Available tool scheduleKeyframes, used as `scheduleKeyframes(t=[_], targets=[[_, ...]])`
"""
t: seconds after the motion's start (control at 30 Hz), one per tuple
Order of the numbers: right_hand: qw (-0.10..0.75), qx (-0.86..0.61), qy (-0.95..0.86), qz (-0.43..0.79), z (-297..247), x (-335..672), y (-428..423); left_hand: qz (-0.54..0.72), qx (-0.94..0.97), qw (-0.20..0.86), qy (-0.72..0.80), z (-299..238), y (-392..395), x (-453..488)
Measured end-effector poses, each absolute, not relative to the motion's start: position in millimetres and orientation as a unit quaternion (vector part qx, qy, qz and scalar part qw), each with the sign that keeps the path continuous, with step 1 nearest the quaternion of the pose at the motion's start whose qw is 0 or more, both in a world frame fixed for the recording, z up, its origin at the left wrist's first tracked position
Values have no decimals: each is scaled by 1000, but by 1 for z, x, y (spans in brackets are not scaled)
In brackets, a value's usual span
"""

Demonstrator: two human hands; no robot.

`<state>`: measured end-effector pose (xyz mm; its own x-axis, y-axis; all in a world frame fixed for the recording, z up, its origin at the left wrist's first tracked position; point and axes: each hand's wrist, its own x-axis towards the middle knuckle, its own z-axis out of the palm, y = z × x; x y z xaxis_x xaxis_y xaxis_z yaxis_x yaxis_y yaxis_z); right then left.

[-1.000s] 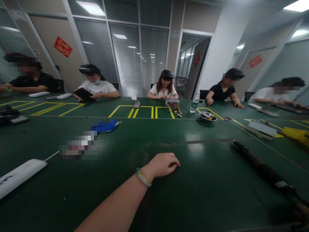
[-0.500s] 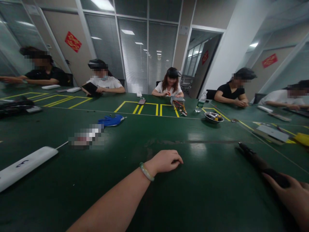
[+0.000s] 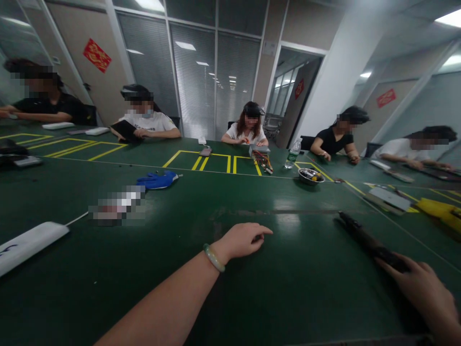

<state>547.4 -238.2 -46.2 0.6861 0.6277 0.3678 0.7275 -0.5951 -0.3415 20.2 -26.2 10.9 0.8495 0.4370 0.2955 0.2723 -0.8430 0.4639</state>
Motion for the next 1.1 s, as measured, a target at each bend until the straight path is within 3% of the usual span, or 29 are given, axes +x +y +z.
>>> scheduleKeyframes(t=[0.1,0.43,0.6,0.83,1.0,1.1], targets=[[180,-886,-423,-53,-32,494,-220,237,932,182,206,16,-30,22],[175,-659,-729,63,-3,240,-89,294,920,85,244,19,-41,28],[156,-547,-821,48,-11,163,-35,299,898,60,317,14,-31,20],[117,-544,-822,121,3,155,-22,293,866,54,401,4,-12,10],[121,-636,-752,128,42,198,-71,288,878,49,379,3,-13,10],[76,-665,-728,148,58,227,-115,277,900,49,333,3,-16,12]])
